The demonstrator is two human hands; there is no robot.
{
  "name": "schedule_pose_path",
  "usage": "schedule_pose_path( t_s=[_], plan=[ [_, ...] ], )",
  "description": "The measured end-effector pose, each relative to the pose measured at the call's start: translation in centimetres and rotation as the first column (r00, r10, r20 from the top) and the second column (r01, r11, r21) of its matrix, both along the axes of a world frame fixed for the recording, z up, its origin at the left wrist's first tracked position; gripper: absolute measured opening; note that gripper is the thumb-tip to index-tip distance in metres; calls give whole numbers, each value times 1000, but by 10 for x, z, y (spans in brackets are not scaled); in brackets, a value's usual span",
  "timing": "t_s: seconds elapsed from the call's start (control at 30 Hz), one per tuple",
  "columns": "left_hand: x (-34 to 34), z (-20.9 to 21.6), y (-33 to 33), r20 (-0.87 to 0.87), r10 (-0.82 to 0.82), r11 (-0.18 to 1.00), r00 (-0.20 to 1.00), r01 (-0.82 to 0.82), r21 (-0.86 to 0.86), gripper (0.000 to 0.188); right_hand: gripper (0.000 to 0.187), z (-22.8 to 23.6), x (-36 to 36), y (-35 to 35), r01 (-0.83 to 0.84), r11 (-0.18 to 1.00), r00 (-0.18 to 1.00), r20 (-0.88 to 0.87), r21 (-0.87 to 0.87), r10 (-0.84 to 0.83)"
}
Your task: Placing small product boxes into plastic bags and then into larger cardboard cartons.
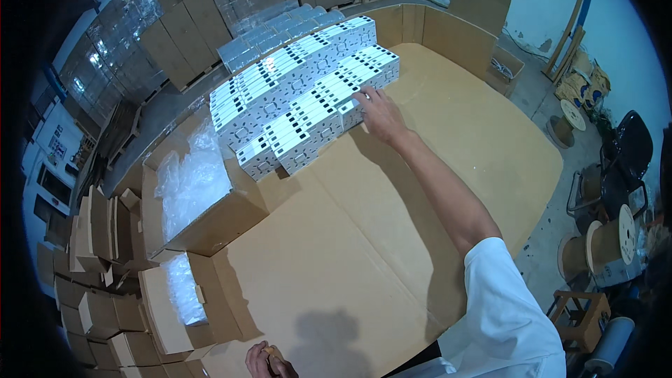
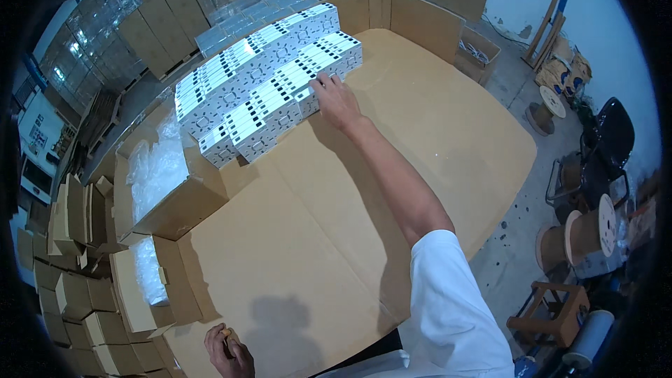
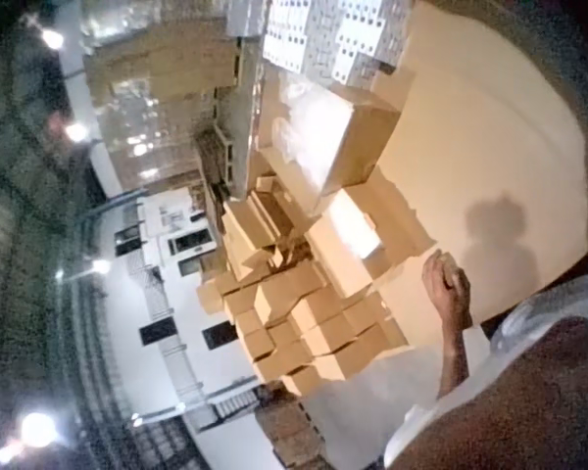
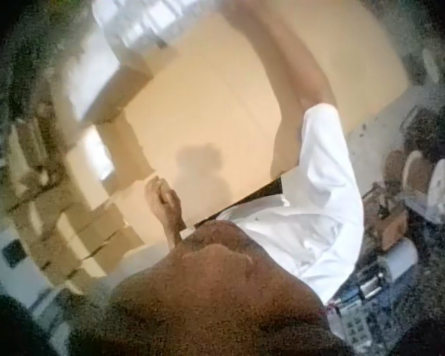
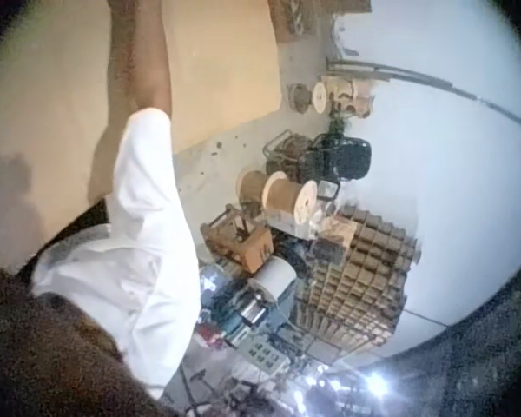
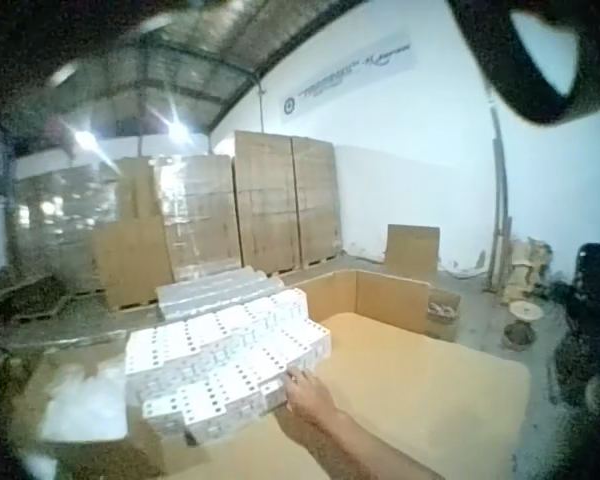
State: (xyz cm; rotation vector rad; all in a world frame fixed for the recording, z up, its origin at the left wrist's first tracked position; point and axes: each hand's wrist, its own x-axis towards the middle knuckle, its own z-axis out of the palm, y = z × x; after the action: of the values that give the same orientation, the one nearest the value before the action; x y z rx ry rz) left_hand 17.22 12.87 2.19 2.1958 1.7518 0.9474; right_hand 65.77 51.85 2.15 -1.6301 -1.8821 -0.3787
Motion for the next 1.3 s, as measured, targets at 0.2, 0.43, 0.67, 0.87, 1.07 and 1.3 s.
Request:
schedule_pose_path(
  t_s=[0.2, 0.43, 0.67, 0.87, 1.07, 1.3],
  plan=[
    [-3, 9, -14, -63, -6, 1000, 998, 6, 10, 30, 36, 14, -12, -31, 23, 999, 998, 57, -40, -21],
    [-34, -6, -23, 309, 191, 971, 932, -134, -197, 18, 34, 30, -83, -166, -181, 983, 929, -334, -34, 160],
    [-41, -2, 29, 897, 406, 673, 178, 605, -425, 37, 35, 12, -275, -316, -404, 914, 565, -778, 28, 274],
    [-94, -6, 26, 898, 355, 746, 259, 501, -439, 33, 31, 10, -390, -390, -553, 830, 399, -851, 73, 341],
    [-155, -6, -14, 895, 81, 891, 439, 371, -263, 39, 24, -18, -427, -400, -617, 772, 384, -915, -151, 128],
    [-183, -7, -47, 753, -16, 931, 658, 284, -228, 40, 35, 5, -456, -433, -526, 827, 575, -799, -199, 174]
  ],
)
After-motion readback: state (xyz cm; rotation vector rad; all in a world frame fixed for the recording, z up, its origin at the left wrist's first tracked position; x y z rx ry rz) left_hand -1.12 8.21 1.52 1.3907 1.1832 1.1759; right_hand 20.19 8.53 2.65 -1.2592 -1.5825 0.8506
